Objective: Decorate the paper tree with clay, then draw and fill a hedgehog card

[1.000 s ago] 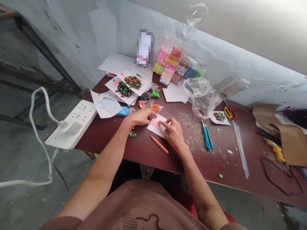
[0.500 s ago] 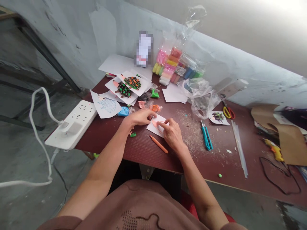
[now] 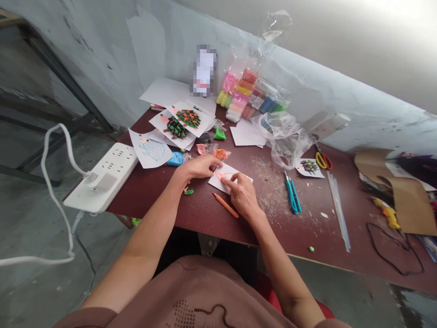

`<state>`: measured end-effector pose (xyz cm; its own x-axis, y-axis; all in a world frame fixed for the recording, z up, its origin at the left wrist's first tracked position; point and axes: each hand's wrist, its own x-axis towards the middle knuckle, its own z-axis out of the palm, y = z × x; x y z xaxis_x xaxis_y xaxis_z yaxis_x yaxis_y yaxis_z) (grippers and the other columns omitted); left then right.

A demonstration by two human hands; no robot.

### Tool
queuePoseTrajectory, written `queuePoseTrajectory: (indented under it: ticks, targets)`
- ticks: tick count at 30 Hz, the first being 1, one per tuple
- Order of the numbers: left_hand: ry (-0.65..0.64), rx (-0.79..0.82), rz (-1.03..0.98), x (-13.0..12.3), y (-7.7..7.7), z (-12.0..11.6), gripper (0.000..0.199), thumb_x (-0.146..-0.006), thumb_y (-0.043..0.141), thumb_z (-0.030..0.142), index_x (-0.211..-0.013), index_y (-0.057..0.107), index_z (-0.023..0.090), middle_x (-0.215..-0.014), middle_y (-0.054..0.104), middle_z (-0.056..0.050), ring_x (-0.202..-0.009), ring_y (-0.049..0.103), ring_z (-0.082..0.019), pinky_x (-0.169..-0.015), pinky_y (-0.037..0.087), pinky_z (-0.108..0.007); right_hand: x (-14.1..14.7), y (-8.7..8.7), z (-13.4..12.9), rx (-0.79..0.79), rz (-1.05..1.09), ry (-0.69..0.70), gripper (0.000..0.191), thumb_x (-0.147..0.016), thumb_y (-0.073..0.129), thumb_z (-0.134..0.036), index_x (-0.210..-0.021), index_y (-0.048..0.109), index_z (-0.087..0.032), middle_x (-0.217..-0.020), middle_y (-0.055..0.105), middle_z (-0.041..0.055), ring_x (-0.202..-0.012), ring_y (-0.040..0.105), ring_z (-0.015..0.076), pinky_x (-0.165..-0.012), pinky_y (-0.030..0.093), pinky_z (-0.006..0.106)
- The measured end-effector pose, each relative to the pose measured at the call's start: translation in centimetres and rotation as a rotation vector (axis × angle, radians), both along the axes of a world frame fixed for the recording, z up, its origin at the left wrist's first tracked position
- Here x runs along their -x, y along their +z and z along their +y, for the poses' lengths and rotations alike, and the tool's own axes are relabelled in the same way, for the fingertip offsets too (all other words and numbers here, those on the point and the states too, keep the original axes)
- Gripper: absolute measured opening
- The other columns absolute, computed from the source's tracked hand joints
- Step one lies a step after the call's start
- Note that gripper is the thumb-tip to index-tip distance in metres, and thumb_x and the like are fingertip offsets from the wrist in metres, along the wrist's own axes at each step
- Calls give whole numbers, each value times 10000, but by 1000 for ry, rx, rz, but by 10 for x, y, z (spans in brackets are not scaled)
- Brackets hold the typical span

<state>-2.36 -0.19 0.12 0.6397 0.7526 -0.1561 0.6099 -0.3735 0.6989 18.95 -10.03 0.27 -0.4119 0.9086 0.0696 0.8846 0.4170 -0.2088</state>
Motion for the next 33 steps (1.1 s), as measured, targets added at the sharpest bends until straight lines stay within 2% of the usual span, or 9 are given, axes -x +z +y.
queuePoseTrajectory:
  ticks: [7,16,21,33]
  targets:
    - [-1,19,-15,0,-1,1,524,-697,614,68,-1203,727,138,-964,745,-55,-859,647,-184,-790,464,-265,2,-1,-4,-40,4,18,503,-965,386,-75,-1248,735,-301,-1108,615,97,-908,522,214,-828,400,332]
    - [-6,6,7,0,1,0,533,-714,593,75,-1229,719,127,-974,743,-54,-887,652,-188,-795,461,-261,5,0,-7,2,-29,16,465,-995,390,-121,-1291,711,-280,-1105,618,108,-878,511,217,-820,387,335]
    - [-12,18,6,0,0,0,526,-710,597,90,-1218,721,143,-987,746,-53,-865,651,-187,-780,466,-263,6,-2,-4,-30,-14,-2,512,-990,364,-112,-1352,672,-304,-1079,611,103,-862,500,211,-805,381,331]
    - [4,16,7,-1,5,-3,499,-708,572,60,-1177,724,135,-909,718,-36,-803,620,-165,-725,443,-248,11,2,10,-3,-69,-31,436,-1011,412,-173,-1292,715,-312,-1091,623,114,-864,501,218,-795,363,340]
